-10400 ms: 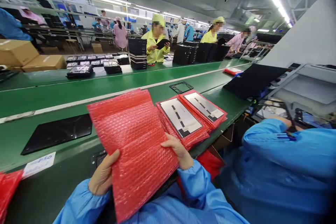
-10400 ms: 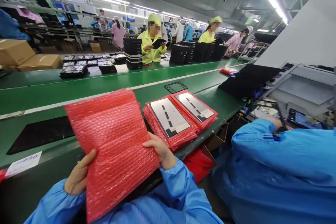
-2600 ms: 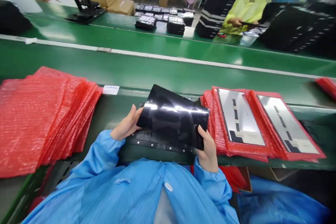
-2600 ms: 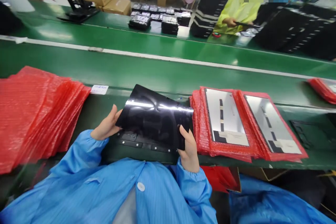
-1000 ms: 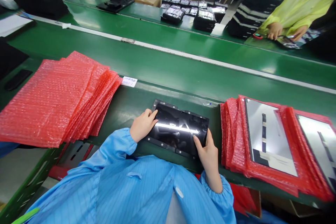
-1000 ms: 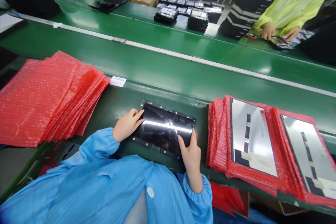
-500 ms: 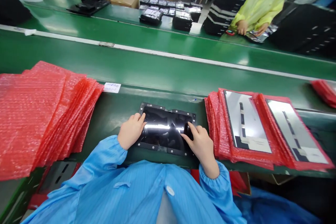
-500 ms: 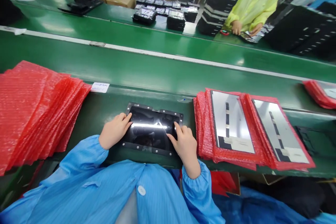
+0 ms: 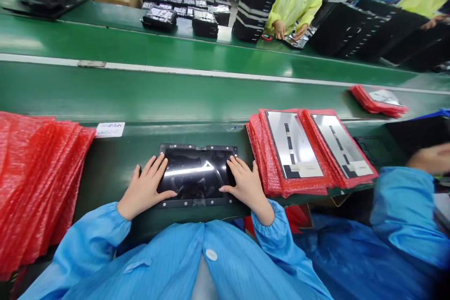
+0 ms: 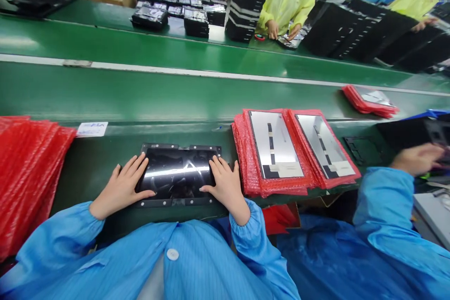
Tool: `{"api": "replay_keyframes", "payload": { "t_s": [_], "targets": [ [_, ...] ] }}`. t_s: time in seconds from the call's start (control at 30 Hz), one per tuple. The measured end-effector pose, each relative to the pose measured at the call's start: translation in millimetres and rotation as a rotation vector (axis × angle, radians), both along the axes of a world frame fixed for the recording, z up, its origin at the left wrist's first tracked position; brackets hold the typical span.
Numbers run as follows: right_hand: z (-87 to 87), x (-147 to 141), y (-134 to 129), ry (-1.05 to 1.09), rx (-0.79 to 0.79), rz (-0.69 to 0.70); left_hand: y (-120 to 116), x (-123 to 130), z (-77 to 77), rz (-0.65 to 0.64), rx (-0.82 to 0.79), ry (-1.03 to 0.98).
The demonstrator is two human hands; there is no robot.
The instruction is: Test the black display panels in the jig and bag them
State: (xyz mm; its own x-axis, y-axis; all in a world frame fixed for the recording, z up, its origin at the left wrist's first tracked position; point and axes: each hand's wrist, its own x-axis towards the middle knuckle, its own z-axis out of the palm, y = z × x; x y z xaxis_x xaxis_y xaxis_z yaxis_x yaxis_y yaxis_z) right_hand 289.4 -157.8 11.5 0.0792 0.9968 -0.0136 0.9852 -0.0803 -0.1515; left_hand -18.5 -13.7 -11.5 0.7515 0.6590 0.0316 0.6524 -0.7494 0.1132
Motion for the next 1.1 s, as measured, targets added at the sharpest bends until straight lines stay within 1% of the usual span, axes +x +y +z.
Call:
{"api": "replay_keyframes", "payload": {
  "t_s": [0.07,0.17,0.23,0.3,0.37,0.43,0.47,0.53,0.6,0.7,0.8,0.87,0.9,1.0,1.03,1.1],
  "targets": [
    [1.8,0,0,-0.015,0.011,0.001,-2,-3,-2.5,0.038,-0.016,0.023],
    [10.3,-2,6,-0.022,0.026,0.017,-8,-1,-1.4,0.058,-0.004,0.053],
    [16.4,-7,17,-0.041,0.046,-0.005,-13,4,-0.6,0.08,0.004,0.049],
    [18.5,-18,33,-0.059,0.089,-0.028,-18,9,-1.8,0.138,0.015,0.024],
    [14.6,-33,52,-0.041,0.136,0.029,-22,14,-5.2,0.201,0.021,-0.017],
    [6.0,-49,69,0.01,0.166,0.128,-24,16,-9.4,0.243,0.002,-0.07],
    [1.1,-56,77,0.036,0.178,0.155,-24,17,-11.0,0.259,-0.021,-0.102],
    [-7.2,-64,87,0.076,0.217,0.139,-24,17,-12.0,0.295,-0.1,-0.174],
    [-10.8,-66,90,0.116,0.286,0.106,-24,19,-8.2,0.338,-0.206,-0.29],
    [-6.4,-62,85,0.159,0.439,0.096,-25,23,6.8,0.383,-0.378,-0.62],
    [5.3,-54,74,0.188,0.606,0.059,-31,29,27.1,0.434,-0.649,-0.974],
    [14.8,-49,65,0.235,0.672,0.038,-35,32,38.9,0.443,-0.841,-1.133],
    [19.6,-46,60,0.264,0.686,0.033,-36,34,43.6,0.446,-0.901,-1.195],
    [32.4,-35,43,0.348,0.696,0.002,-35,36,53.3,0.478,-0.966,-1.323],
    [35.4,-31,36,0.373,0.711,-0.035,-32,36,55.3,0.5,-0.972,-1.355],
    [38.8,-22,22,0.417,0.765,-0.161,-25,34,58.3,0.539,-0.999,-1.42]
  ]
}}
